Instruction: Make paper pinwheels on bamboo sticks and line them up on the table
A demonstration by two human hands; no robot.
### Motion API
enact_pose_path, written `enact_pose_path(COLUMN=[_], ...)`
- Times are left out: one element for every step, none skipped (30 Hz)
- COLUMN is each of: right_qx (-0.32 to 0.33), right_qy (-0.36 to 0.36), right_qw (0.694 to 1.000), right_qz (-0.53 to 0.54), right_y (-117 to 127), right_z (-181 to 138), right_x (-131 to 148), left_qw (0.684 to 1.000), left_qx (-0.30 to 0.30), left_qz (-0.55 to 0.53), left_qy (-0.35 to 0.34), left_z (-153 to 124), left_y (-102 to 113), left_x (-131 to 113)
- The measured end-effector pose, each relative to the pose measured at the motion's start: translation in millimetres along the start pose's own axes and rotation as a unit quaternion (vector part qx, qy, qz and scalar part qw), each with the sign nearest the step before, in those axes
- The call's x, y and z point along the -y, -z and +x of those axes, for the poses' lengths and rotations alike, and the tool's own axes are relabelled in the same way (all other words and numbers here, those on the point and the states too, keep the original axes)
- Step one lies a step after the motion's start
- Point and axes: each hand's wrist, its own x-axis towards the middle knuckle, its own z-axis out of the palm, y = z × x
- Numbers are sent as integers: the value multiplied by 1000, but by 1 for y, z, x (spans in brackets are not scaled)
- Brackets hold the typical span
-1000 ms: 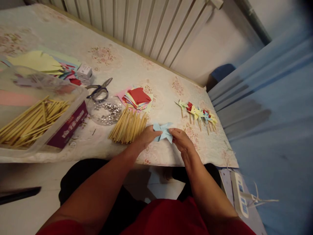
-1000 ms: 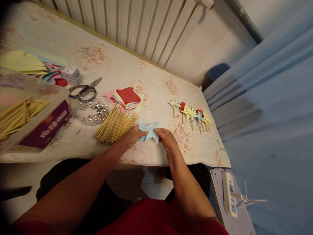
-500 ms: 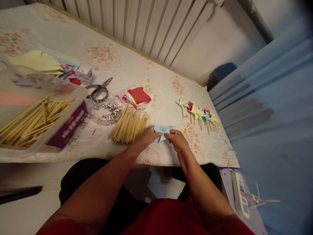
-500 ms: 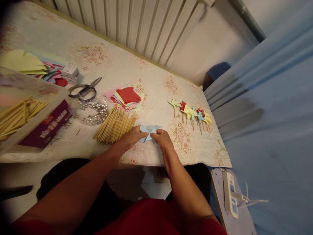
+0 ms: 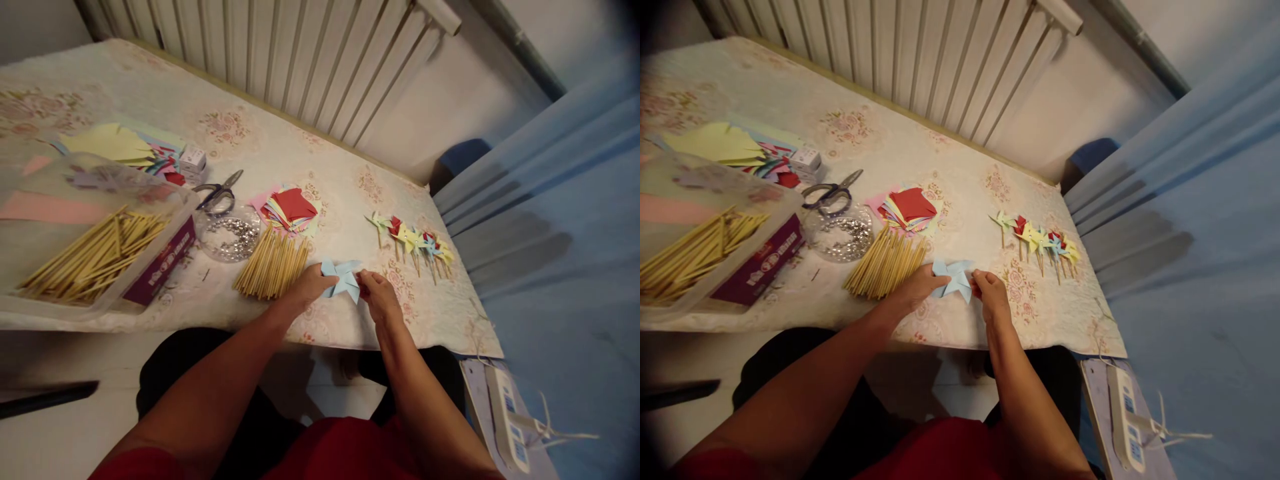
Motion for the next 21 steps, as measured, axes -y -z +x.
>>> enact_pose_path(right_qx=[-15,-26,-34,-41,-50,-57,-65,-70,-73,-75,-81,-94,-112,-136,-161,-171,-168,-153,-127,-98,-60], right_qy=[4,10,18,27,35,43,50,55,61,66,71,77,84,93,106,125,146,170,195,220,239], right_qw=[1000,1000,999,998,997,995,993,990,989,989,989,989,988,986,981,977,975,973,972,971,969], right_qz=[3,1,-8,-24,-45,-68,-89,-105,-112,-109,-98,-81,-59,-38,-18,-1,7,9,7,0,-17], right_y=[2,3,3,3,2,0,-1,-2,-3,-3,-2,-1,-1,0,-1,-4,-8,-15,-24,-35,-48], right_z=[1,2,2,2,1,0,-1,-2,-3,-3,-3,-2,0,1,3,5,5,5,4,2,-1], right_x=[-5,-10,-14,-18,-22,-24,-27,-28,-29,-30,-30,-28,-25,-19,-12,-2,11,25,40,56,72], left_qw=[1000,1000,1000,1000,1000,1000,1000,1000,1000,999,999,998,998,997,996,995,995,995,995,995,995], left_qx=[-2,-3,-4,-3,-1,-2,-7,-15,-25,-36,-48,-58,-69,-79,-85,-94,-99,-98,-98,-98,-98], left_qz=[-4,-4,-3,-1,-1,0,0,1,1,2,3,3,2,0,-4,-7,-4,-3,-4,-4,-8], left_qy=[3,4,3,1,-3,-4,-1,3,8,12,14,14,14,17,18,17,17,13,11,13,14], left_z=[-1,-1,-1,-1,-1,-1,-1,-1,0,0,1,2,3,3,4,5,5,6,6,5,5], left_y=[0,1,1,2,2,2,2,2,2,2,2,3,3,4,5,7,8,8,9,9,9], left_x=[0,0,0,0,1,1,1,1,1,1,1,1,1,2,3,3,4,4,5,4,3])
